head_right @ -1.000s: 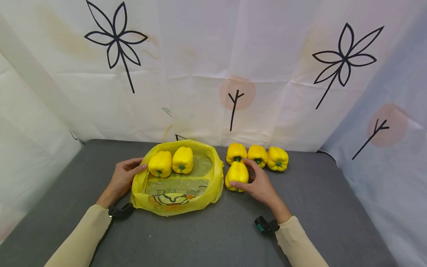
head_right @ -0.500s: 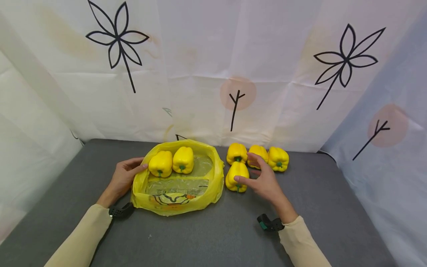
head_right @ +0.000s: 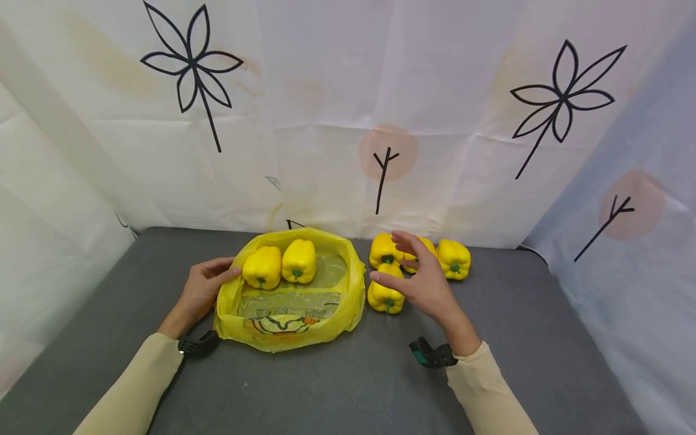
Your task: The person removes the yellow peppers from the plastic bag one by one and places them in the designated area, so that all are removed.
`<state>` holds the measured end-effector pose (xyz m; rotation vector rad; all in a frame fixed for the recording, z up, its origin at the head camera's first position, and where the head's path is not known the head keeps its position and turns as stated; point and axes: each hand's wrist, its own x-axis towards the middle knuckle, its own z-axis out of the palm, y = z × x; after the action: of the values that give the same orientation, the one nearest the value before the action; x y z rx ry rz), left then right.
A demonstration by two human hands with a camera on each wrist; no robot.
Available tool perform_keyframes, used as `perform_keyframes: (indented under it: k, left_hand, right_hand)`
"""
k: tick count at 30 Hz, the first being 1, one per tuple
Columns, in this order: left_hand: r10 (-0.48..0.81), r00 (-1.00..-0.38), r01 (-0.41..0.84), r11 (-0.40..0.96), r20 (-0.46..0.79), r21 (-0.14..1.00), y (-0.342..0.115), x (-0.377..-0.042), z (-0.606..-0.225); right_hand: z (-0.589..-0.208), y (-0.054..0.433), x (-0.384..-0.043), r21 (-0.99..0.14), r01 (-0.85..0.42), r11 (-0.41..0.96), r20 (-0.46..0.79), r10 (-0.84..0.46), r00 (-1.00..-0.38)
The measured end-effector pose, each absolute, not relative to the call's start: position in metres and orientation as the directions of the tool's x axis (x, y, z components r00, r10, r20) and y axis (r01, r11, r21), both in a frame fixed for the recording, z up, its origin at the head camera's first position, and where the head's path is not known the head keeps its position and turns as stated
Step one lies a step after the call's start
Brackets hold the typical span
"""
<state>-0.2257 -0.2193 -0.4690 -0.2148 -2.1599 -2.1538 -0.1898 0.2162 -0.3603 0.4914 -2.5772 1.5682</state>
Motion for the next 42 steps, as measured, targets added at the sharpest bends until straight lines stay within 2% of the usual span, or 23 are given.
perform_keyframes:
  k: [16, 27, 34, 42]
  left_hand:
    - [0.042, -0.987, 0.157, 0.004, 0.156, 0.988, -0.221, -0.226, -0.469]
    - [0.052, -0.986, 0.16, -0.012, 0.16, 0.987, -0.221, -0.225, -0.469]
    - [0.043, -0.987, 0.155, -0.013, 0.155, 0.988, -0.22, -0.225, -0.469]
    - [0.047, -0.987, 0.156, -0.018, 0.157, 0.988, -0.219, -0.226, -0.47]
  right_hand:
    - [-0.347, 0.173, -0.2, -0.883, -0.383, 0.272, 0.301, -0.298, -0.906]
    - [-0.345, 0.147, -0.209, -0.898, -0.376, 0.228, 0.292, -0.329, -0.898]
    - [-0.342, 0.135, -0.218, -0.93, -0.335, 0.153, 0.272, -0.33, -0.904]
    - [-0.343, 0.121, -0.237, -0.939, -0.308, 0.153, 0.248, -0.318, -0.915]
